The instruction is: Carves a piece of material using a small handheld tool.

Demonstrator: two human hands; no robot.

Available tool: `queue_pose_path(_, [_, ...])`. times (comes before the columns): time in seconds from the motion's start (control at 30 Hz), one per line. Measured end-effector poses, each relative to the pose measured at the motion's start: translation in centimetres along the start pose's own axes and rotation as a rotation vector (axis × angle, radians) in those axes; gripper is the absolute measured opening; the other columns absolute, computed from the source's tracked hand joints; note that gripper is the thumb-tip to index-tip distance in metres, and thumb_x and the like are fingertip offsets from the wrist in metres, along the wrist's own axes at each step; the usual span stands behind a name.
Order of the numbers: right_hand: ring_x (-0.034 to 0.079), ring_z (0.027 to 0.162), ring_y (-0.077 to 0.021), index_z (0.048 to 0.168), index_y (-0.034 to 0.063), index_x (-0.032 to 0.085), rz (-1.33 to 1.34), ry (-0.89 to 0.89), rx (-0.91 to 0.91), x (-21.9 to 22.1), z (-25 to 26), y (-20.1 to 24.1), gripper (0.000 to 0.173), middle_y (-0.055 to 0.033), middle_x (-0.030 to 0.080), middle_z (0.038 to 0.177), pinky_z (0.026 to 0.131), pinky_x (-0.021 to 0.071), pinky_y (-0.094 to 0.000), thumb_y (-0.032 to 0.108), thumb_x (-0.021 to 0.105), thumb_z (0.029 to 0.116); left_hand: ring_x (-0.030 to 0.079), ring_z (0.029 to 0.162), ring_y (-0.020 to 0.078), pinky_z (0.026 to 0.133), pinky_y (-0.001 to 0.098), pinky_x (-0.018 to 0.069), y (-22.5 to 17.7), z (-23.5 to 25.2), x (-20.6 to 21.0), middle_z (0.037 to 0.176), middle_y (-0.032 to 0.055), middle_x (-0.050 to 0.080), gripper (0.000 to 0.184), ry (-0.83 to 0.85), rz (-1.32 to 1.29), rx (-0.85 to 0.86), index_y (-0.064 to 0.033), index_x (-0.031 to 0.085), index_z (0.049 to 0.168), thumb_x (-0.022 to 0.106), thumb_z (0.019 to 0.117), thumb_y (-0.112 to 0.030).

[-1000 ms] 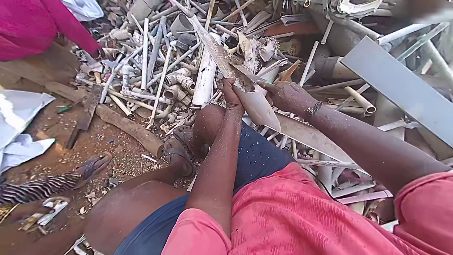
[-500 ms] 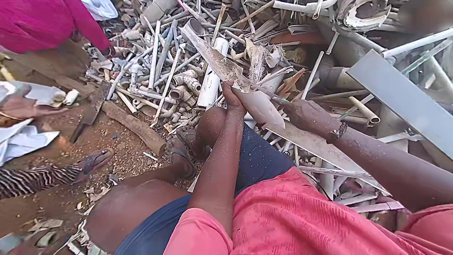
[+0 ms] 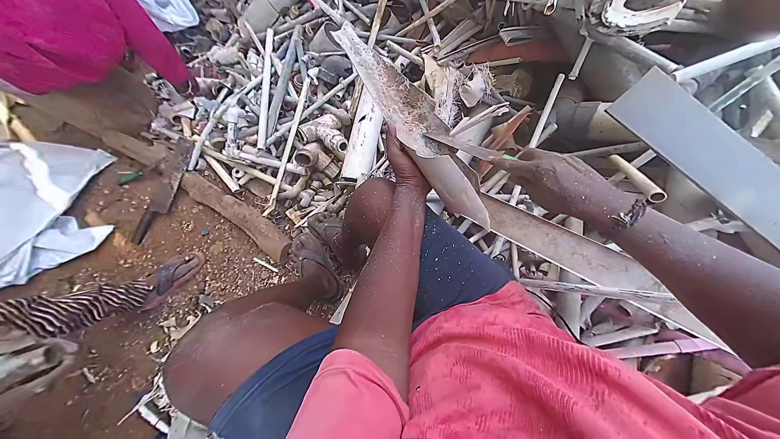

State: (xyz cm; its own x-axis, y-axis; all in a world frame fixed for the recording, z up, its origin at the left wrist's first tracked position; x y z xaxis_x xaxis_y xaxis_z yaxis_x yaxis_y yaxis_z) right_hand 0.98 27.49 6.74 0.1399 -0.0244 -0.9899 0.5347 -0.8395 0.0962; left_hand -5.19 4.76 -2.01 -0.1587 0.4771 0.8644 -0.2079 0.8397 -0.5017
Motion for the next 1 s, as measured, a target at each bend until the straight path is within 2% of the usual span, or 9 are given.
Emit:
queue_pose_path(0.1, [0.066,0.075,-0.0382,0.15,0.0327,0.054,-0.067,0.017,0.047,0.3,0.5,1.9,0.05,-0.02,0.065,0.099,0.061,0.0529,-0.0544,0.015,0.051,0.1036,0.064,0.118,0.0211,0.1,0.0481,0.0537,0.0,0.1,0.2,0.126,0.0097,0.065,0.053,0.011,0.0,0.008,-0.0133,0.05,0.139,0.021,0.1104,-0.047])
queue_pose_path(0.17, [0.067,0.078,-0.0411,0.147,0.0285,0.057,-0.054,0.027,0.07,0.4,1.8,2.8,0.046,-0.0223,0.064,0.101,0.063,0.0527,-0.0557,0.014,0.049,0.1036,0.065,0.113,0.0193,0.098,0.046,0.0544,0.2,-0.2,0.3,0.121,0.0085,0.066,0.05,0.026,0.026,0.0,-0.0131,0.051,0.134,0.02,0.1091,-0.044])
queue_pose_path(0.27, [0.067,0.083,-0.0391,0.153,0.032,0.05,-0.043,0.098,0.087,0.4,2.3,3.4,0.05,-0.0201,0.065,0.1,0.068,0.0534,-0.0544,0.017,0.046,0.1058,0.065,0.112,0.0204,0.096,0.048,0.055,0.0,-0.3,0.2,0.12,0.0096,0.066,0.05,-0.025,0.016,-0.019,-0.0127,0.051,0.133,0.023,0.1074,-0.045])
queue_pose_path(0.37, [0.066,0.073,-0.0368,0.153,0.0316,0.05,-0.037,0.095,0.067,0.6,1.5,3.9,0.049,-0.0176,0.065,0.09,0.062,0.0523,-0.0535,0.018,0.046,0.1062,0.065,0.113,0.0217,0.095,0.0493,0.0548,-0.6,-0.1,0.2,0.122,0.0102,0.065,0.049,-0.069,0.008,-0.026,-0.0134,0.051,0.135,0.026,0.1067,-0.045])
queue_pose_path(0.57, [0.068,0.09,-0.0418,0.155,0.0327,0.046,0.031,0.107,0.114,0.8,3.5,3.6,0.051,-0.0206,0.069,0.098,0.074,0.0526,-0.0581,0.018,0.045,0.1062,0.065,0.111,0.0198,0.095,0.0466,0.0551,0.7,-0.6,0.1,0.121,0.0091,0.065,0.049,-0.023,0.048,-0.049,-0.0128,0.05,0.135,0.023,0.1069,-0.043])
queue_pose_path(0.7, [0.066,0.074,-0.0343,0.15,0.0294,0.055,-0.014,0.055,0.045,0.7,1.1,4.2,0.046,-0.0144,0.065,0.084,0.06,0.0509,-0.0515,0.018,0.046,0.1062,0.067,0.107,0.0226,0.09,0.0508,0.0565,-0.7,0.1,-0.1,0.116,0.0103,0.066,0.049,-0.075,0.012,-0.018,-0.0132,0.052,0.131,0.024,0.1057,-0.046])
queue_pose_path(0.83, [0.068,0.095,-0.0437,0.156,0.0314,0.046,0.037,0.115,0.093,-0.3,3.7,3.7,0.052,-0.0214,0.069,0.1,0.077,0.0519,-0.0607,0.016,0.047,0.1057,0.066,0.107,0.02,0.092,0.0448,0.0557,0.4,-0.9,0.6,0.116,0.0101,0.065,0.048,-0.01,0.001,-0.074,-0.0106,0.05,0.133,0.024,0.1069,-0.041])
queue_pose_path(0.93, [0.07,0.095,-0.0374,0.152,0.03,0.052,0.116,0.142,0.039,-0.6,2.7,3.4,0.046,-0.0159,0.072,0.101,0.081,0.0532,-0.0587,0.019,0.047,0.108,0.065,0.107,0.0146,0.092,0.0375,0.0553,-0.5,-1.4,0.8,0.117,0.0064,0.063,0.047,-0.026,-0.013,-0.066,-0.0141,0.048,0.135,0.021,0.1083,-0.043])
queue_pose_path(1.0, [0.07,0.089,-0.0318,0.15,0.0295,0.056,0.184,0.167,0.016,-1.2,0.8,3.5,0.042,-0.0116,0.074,0.1,0.079,0.0538,-0.0559,0.022,0.048,0.1096,0.065,0.108,0.0135,0.092,0.0366,0.0558,-1.5,-1.3,0.8,0.116,0.005,0.065,0.048,-0.076,-0.062,-0.064,-0.0158,0.05,0.134,0.023,0.1086,-0.046])
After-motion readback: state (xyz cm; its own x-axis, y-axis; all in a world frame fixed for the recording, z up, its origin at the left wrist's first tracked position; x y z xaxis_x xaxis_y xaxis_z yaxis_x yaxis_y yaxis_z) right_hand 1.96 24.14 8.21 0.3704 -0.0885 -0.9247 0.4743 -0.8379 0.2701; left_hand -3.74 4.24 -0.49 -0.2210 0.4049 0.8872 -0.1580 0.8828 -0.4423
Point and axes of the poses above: each hand's wrist, its own z-axis towards the middle knuckle, its own x-axis out of the palm, y = z × x, the point moved 3 cm from there along z, towards the middle knuckle
